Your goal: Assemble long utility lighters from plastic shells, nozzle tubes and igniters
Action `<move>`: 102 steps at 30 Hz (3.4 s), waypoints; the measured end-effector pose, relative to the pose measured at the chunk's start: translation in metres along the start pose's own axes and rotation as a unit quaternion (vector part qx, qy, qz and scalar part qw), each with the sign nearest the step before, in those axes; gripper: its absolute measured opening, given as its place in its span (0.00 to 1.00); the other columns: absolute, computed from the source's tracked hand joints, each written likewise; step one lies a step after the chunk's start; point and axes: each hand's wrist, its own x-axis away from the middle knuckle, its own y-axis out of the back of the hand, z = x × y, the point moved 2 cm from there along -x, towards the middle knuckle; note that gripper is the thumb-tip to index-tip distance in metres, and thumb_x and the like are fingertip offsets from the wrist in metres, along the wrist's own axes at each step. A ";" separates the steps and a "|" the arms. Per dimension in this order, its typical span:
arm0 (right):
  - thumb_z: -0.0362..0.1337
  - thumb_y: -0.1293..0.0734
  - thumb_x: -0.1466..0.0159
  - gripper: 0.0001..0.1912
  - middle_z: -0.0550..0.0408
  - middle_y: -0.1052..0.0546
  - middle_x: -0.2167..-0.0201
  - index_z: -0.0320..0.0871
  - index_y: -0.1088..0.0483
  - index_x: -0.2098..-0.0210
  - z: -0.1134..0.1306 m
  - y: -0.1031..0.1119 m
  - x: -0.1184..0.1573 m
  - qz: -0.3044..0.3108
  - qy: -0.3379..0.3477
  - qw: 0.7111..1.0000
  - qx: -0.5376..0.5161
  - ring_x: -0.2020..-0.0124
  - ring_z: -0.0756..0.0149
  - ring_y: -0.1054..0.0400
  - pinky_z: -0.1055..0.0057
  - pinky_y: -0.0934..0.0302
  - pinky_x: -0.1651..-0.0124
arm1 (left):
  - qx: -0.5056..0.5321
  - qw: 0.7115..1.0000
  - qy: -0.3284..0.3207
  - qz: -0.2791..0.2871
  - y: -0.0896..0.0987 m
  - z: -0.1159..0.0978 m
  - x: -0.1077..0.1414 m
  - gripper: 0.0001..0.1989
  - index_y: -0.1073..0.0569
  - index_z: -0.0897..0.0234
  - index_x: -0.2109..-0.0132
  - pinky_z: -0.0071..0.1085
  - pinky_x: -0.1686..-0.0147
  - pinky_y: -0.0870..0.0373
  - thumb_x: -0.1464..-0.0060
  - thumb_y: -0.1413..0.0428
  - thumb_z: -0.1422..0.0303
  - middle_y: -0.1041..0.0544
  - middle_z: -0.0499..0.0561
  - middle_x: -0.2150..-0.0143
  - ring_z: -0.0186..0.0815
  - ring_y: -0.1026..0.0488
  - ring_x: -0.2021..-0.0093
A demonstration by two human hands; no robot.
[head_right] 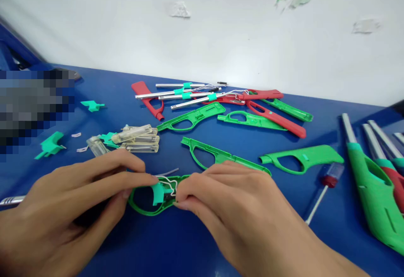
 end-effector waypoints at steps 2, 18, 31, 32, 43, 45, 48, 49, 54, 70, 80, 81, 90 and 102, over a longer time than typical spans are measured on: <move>0.30 0.32 0.30 0.09 0.69 0.15 0.62 0.50 0.23 0.58 0.000 0.000 0.000 -0.004 0.007 1.000 -0.011 0.65 0.76 0.21 0.82 0.31 0.57 | 0.001 1.000 0.003 -0.003 0.000 0.000 0.000 0.17 0.28 0.62 0.46 0.25 0.60 0.27 0.35 0.52 0.82 0.26 0.51 0.50 0.29 0.26 0.57; 0.35 0.33 0.27 0.05 0.74 0.16 0.61 0.53 0.26 0.54 -0.002 -0.001 0.001 -0.014 -0.018 1.000 0.021 0.64 0.80 0.20 0.89 0.32 0.58 | -0.006 1.000 0.002 0.000 0.000 0.001 -0.003 0.15 0.29 0.62 0.46 0.27 0.66 0.32 0.33 0.52 0.80 0.26 0.52 0.50 0.28 0.26 0.60; 0.30 0.30 0.32 0.08 0.72 0.19 0.68 0.52 0.25 0.63 0.001 0.000 -0.002 -0.016 -0.023 1.000 -0.007 0.68 0.80 0.25 0.86 0.34 0.60 | -0.022 1.000 0.002 -0.012 -0.001 0.000 -0.003 0.13 0.29 0.60 0.46 0.29 0.68 0.30 0.32 0.50 0.78 0.26 0.52 0.52 0.32 0.25 0.60; 0.30 0.30 0.32 0.08 0.72 0.19 0.68 0.52 0.25 0.63 0.001 -0.001 -0.002 -0.014 -0.023 1.000 -0.008 0.68 0.80 0.25 0.85 0.34 0.60 | -0.024 1.000 0.003 -0.012 -0.001 0.000 -0.003 0.12 0.30 0.60 0.46 0.29 0.69 0.30 0.32 0.49 0.77 0.26 0.52 0.52 0.31 0.25 0.60; 0.28 0.32 0.31 0.09 0.70 0.19 0.66 0.50 0.25 0.61 0.000 0.000 -0.001 -0.011 -0.011 1.000 0.003 0.67 0.78 0.25 0.81 0.35 0.60 | -0.043 0.999 0.002 0.000 0.001 -0.002 -0.002 0.11 0.30 0.59 0.46 0.27 0.70 0.27 0.34 0.48 0.73 0.25 0.51 0.53 0.32 0.24 0.63; 0.28 0.33 0.31 0.09 0.69 0.19 0.67 0.49 0.25 0.61 0.001 -0.001 -0.001 -0.006 -0.004 1.000 0.015 0.68 0.77 0.25 0.79 0.34 0.60 | -0.049 0.999 0.004 0.001 0.002 -0.002 -0.002 0.12 0.31 0.59 0.45 0.28 0.69 0.26 0.34 0.47 0.72 0.25 0.51 0.53 0.33 0.24 0.62; 0.27 0.34 0.31 0.10 0.67 0.19 0.68 0.49 0.25 0.62 0.003 -0.003 -0.001 0.001 0.002 1.000 0.028 0.69 0.75 0.25 0.76 0.34 0.62 | -0.055 0.999 0.003 0.003 0.002 -0.002 -0.001 0.11 0.31 0.58 0.45 0.29 0.69 0.26 0.33 0.47 0.70 0.25 0.52 0.52 0.35 0.23 0.61; 0.26 0.35 0.31 0.11 0.67 0.19 0.69 0.49 0.25 0.62 0.003 -0.004 -0.001 0.002 0.003 1.000 0.029 0.69 0.74 0.25 0.75 0.33 0.62 | -0.054 0.999 0.005 0.006 0.001 -0.002 -0.001 0.10 0.30 0.58 0.46 0.30 0.69 0.26 0.32 0.48 0.69 0.25 0.52 0.51 0.35 0.23 0.61; 0.27 0.35 0.30 0.11 0.65 0.19 0.69 0.49 0.25 0.62 0.003 -0.004 -0.001 0.000 0.012 0.999 0.037 0.69 0.72 0.24 0.73 0.33 0.63 | -0.031 0.999 0.012 0.013 0.000 -0.001 -0.001 0.07 0.29 0.58 0.48 0.31 0.72 0.30 0.29 0.50 0.68 0.25 0.52 0.52 0.33 0.25 0.64; 0.22 0.38 0.33 0.17 0.64 0.18 0.69 0.49 0.24 0.60 0.007 -0.003 0.001 -0.015 0.038 0.996 0.076 0.68 0.71 0.23 0.72 0.33 0.62 | -0.019 0.999 0.023 0.019 -0.003 0.002 -0.003 0.06 0.26 0.55 0.52 0.28 0.70 0.33 0.29 0.48 0.67 0.26 0.47 0.56 0.30 0.28 0.68; 0.26 0.33 0.34 0.12 0.63 0.18 0.71 0.50 0.23 0.68 0.003 -0.007 -0.007 -0.029 -0.075 0.996 -0.040 0.71 0.72 0.24 0.78 0.31 0.67 | -0.015 0.999 0.016 0.023 -0.003 0.001 -0.003 0.04 0.29 0.58 0.52 0.30 0.70 0.31 0.30 0.48 0.68 0.27 0.48 0.57 0.32 0.27 0.66; 0.26 0.32 0.35 0.12 0.63 0.18 0.71 0.50 0.23 0.69 0.003 -0.007 -0.008 -0.030 -0.089 0.994 -0.052 0.71 0.71 0.24 0.78 0.30 0.67 | -0.015 0.999 0.016 0.025 -0.003 0.001 -0.003 0.04 0.29 0.59 0.52 0.31 0.71 0.32 0.30 0.48 0.68 0.27 0.49 0.57 0.32 0.28 0.67; 0.26 0.29 0.37 0.11 0.67 0.17 0.70 0.50 0.23 0.69 0.003 -0.006 -0.011 -0.024 -0.114 0.991 -0.071 0.71 0.73 0.23 0.79 0.30 0.65 | -0.015 0.999 0.022 0.025 -0.002 0.000 -0.005 0.06 0.29 0.59 0.51 0.33 0.72 0.30 0.32 0.48 0.70 0.26 0.50 0.56 0.34 0.26 0.67; 0.26 0.41 0.28 0.19 0.54 0.15 0.67 0.43 0.19 0.65 0.014 0.004 -0.006 0.009 0.122 0.979 0.163 0.73 0.64 0.23 0.67 0.33 0.74 | -0.038 0.999 0.020 0.016 -0.004 0.001 -0.002 0.06 0.29 0.57 0.51 0.32 0.71 0.29 0.29 0.50 0.65 0.25 0.49 0.56 0.33 0.25 0.67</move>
